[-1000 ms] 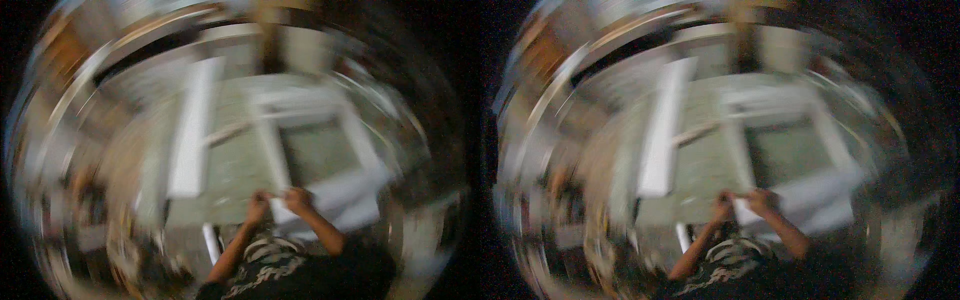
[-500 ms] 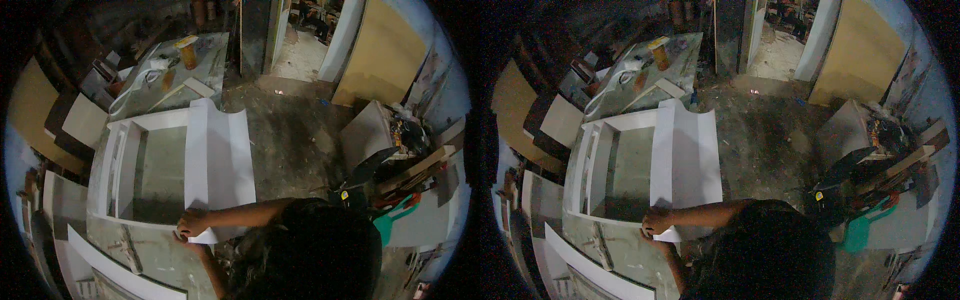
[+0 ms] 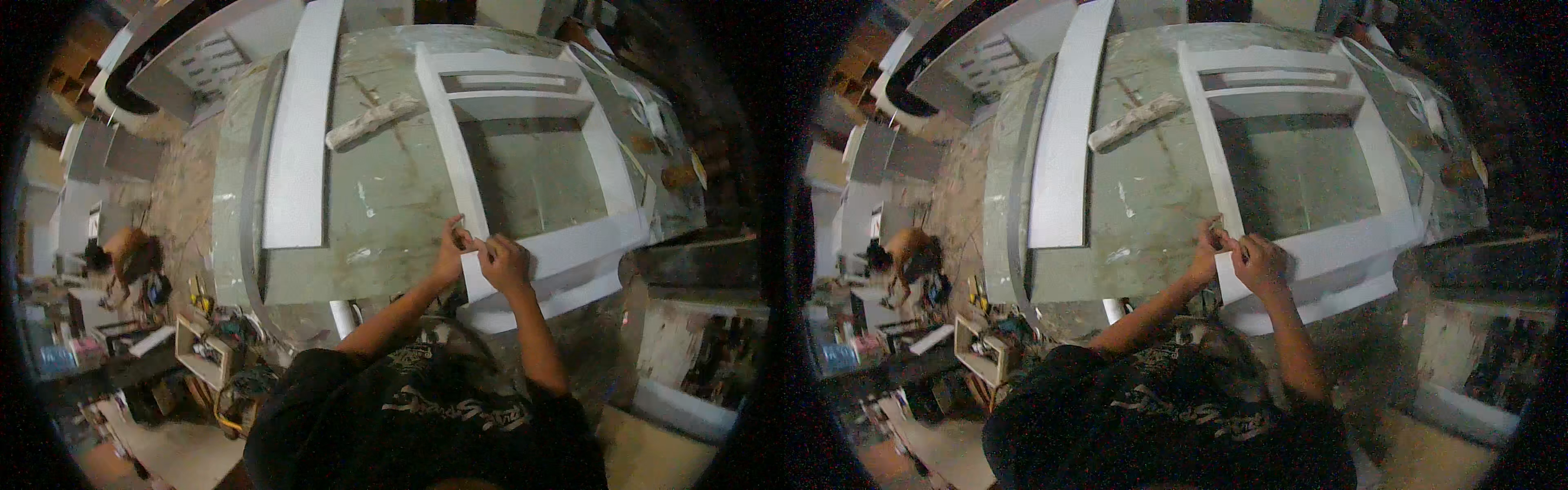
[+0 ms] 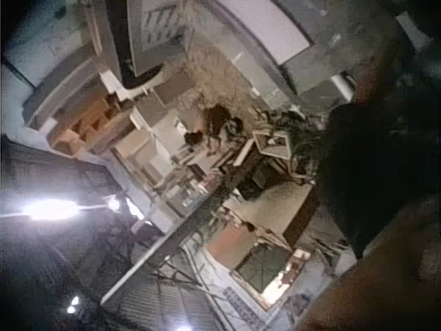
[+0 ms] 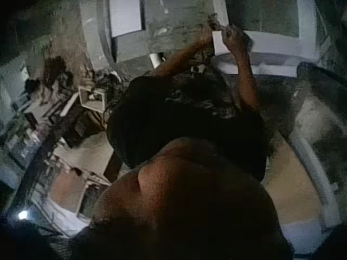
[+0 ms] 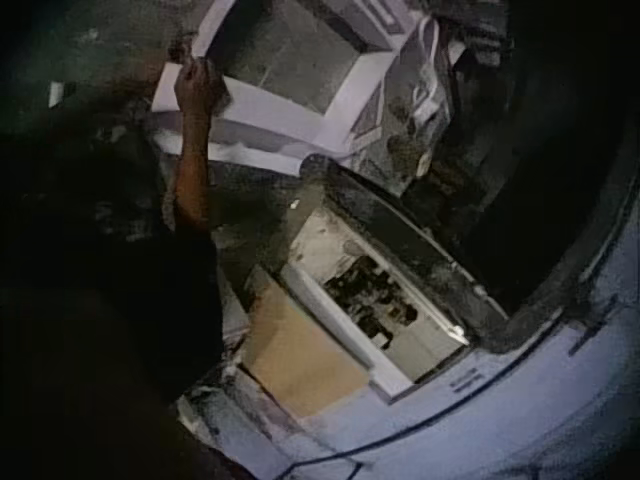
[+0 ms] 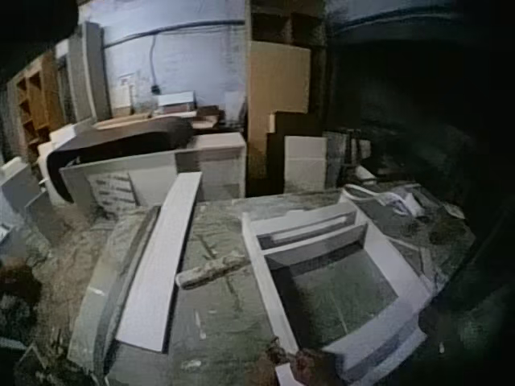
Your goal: The person applies a white laminate sheet to a wooden frame, smoothing it down with a cloth and then trimming the edges with a small blade.
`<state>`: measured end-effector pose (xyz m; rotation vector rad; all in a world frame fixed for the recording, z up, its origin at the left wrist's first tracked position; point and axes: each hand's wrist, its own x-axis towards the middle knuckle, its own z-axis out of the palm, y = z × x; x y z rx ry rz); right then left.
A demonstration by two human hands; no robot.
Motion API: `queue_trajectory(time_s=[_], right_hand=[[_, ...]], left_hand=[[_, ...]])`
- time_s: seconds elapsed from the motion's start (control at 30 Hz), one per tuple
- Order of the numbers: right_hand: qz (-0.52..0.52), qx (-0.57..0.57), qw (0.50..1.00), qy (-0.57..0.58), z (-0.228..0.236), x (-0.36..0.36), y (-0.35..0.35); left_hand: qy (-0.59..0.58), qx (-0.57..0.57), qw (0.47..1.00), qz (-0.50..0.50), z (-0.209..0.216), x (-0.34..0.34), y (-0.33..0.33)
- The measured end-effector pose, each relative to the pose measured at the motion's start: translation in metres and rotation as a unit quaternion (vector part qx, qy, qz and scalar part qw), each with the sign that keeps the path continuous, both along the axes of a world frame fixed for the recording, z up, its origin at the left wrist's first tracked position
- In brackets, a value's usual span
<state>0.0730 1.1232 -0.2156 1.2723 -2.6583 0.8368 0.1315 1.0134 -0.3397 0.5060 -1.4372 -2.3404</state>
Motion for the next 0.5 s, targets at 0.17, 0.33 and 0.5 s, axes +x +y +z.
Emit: queue_trajectory(time_s=[0.17, 0.33, 0.5], right_hand=[[-0.015, 0.059, 0.998, -0.015, 0.003, 0.006, -0.003], [0.003, 0.065, 0.998, 0.018, -0.002, -0.004, 0.007], [0.024, 0.011, 0.999, 0.027, 0.003, -0.007, 0.001]], left_hand=[[-0.067, -0.082, 0.994, 0.030, -0.016, 0.004, 0.006], [-0.064, -0.032, 0.997, 0.028, 0.013, -0.004, 0.009], [0.004, 0.043, 0.999, 0.029, 0.004, -0.012, 0.013]])
